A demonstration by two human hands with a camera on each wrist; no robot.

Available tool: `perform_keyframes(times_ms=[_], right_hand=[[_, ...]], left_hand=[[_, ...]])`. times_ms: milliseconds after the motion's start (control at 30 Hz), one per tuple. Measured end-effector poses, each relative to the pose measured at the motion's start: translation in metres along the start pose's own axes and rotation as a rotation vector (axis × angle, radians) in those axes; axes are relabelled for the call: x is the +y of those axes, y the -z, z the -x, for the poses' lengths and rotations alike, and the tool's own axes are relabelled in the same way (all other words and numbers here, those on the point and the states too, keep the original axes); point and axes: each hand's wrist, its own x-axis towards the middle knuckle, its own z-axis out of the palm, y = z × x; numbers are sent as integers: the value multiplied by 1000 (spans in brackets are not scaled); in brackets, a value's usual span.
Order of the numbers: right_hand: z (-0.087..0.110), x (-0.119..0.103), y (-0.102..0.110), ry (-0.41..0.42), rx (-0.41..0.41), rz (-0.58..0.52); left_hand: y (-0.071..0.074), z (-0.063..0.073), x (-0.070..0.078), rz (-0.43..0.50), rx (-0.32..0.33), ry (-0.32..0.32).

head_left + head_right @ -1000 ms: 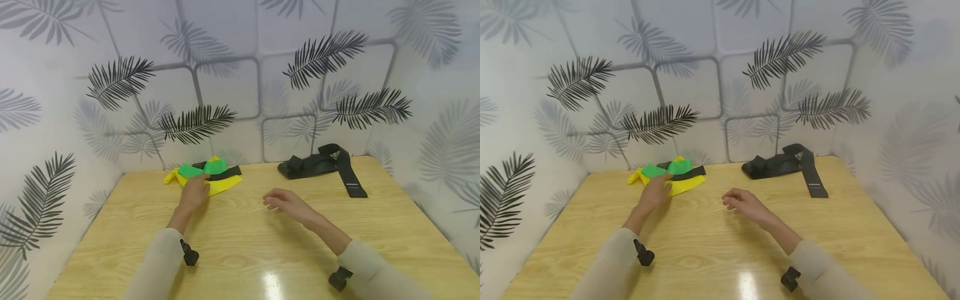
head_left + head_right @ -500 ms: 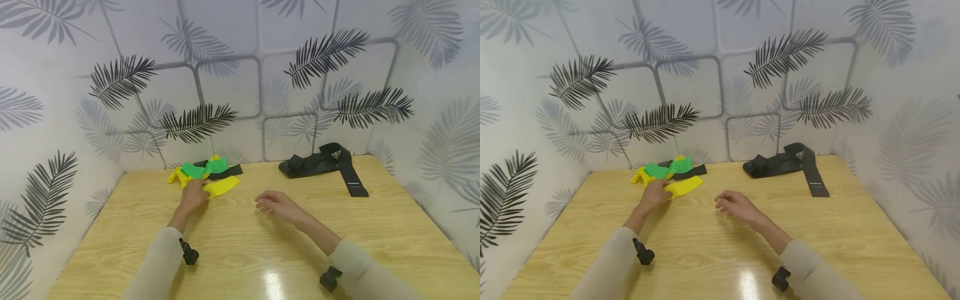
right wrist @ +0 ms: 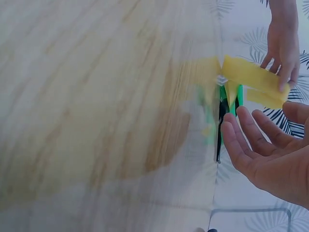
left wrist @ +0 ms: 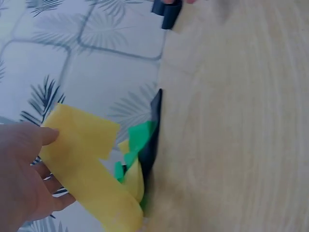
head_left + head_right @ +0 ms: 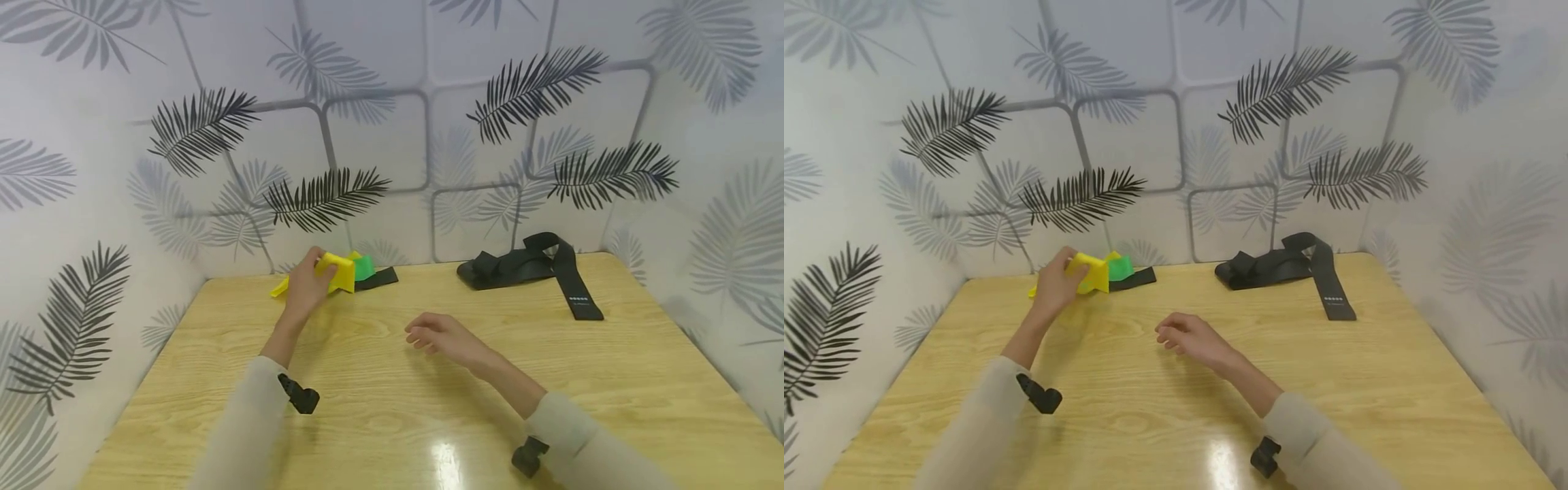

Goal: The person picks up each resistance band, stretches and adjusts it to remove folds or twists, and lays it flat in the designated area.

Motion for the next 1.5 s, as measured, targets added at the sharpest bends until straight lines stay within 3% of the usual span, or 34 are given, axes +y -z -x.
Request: perform_keyframes(times_ms=[167,300,600,900,1067,1500], right_hand=[[1,-1,-4,-13,-11,0],[-1,-2,-6,-18,-9,-5],[-10,-11,-16,34,-38,-22],[-24,-28,-43,46,43,-31],[-30,-35,-65,23,36,-82],[-27,-32,-82,32,21,-252]], left_hand=[[21,-7,4,117,119,44],[30,-9,12,247,145,87],[30,0,35,321,65,150],[21,12,47,494,-43,194],[12,17,50,537,-108,190],[5,16,40,672,-116,246]])
